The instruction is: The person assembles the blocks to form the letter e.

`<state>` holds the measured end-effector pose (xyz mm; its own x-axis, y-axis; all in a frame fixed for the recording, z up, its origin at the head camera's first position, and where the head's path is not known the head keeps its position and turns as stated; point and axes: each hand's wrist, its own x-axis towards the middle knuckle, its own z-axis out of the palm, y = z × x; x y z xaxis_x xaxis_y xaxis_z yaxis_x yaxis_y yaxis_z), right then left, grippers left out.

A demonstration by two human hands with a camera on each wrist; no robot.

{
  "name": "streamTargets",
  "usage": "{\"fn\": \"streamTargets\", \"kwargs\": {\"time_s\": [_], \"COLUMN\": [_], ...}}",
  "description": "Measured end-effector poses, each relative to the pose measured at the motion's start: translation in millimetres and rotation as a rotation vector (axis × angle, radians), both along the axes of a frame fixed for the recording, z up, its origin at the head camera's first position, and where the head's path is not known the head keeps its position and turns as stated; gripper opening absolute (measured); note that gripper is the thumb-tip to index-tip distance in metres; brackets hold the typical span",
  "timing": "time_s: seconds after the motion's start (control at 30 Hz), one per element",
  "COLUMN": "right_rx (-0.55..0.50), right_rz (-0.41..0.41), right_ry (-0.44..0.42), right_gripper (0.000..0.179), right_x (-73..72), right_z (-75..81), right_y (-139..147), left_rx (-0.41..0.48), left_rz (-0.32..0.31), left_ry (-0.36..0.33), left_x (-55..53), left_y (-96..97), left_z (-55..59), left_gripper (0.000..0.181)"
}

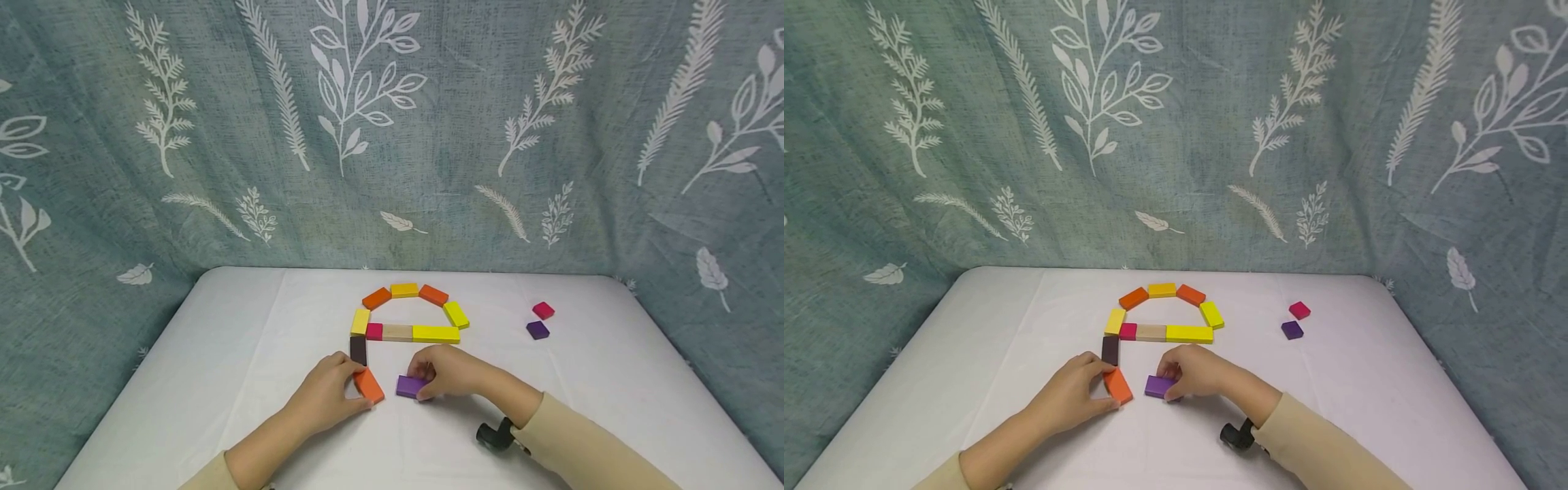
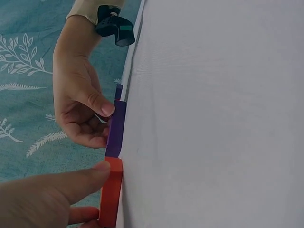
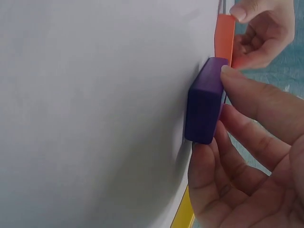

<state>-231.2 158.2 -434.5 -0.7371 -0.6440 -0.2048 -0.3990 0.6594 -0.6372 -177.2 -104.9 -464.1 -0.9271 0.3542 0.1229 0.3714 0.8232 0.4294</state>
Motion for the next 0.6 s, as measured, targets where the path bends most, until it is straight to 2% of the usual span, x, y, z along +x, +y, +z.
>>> {"fn": "streamTargets", "kwargs": {"time_s": [0.23,0.5,0.6], "right_rx": [-0.015,-0.011,-0.009], "right_rz": [0.007,0.022,0.036], "right_ry": [-0.029,-0.048,-0.045], "right_gripper": [0.027,0.025,0.025], "right_x": [1.9,5.2,7.3], "right_z": [-0.8,-1.7,-2.2], "right_y": [-1.2,-0.1,-1.5], "left_rx": [0.018,0.013,-0.003], "left_rz": [-0.011,-0.142,-0.158], "left_ry": [0.009,0.063,0.074], "left_x": [0.4,-4.1,-5.7], "left_y": [-1.4,-6.1,-6.9], "left_z": [0.2,8.4,8.8], "left_gripper": [0.058,0.045,0.045]}}
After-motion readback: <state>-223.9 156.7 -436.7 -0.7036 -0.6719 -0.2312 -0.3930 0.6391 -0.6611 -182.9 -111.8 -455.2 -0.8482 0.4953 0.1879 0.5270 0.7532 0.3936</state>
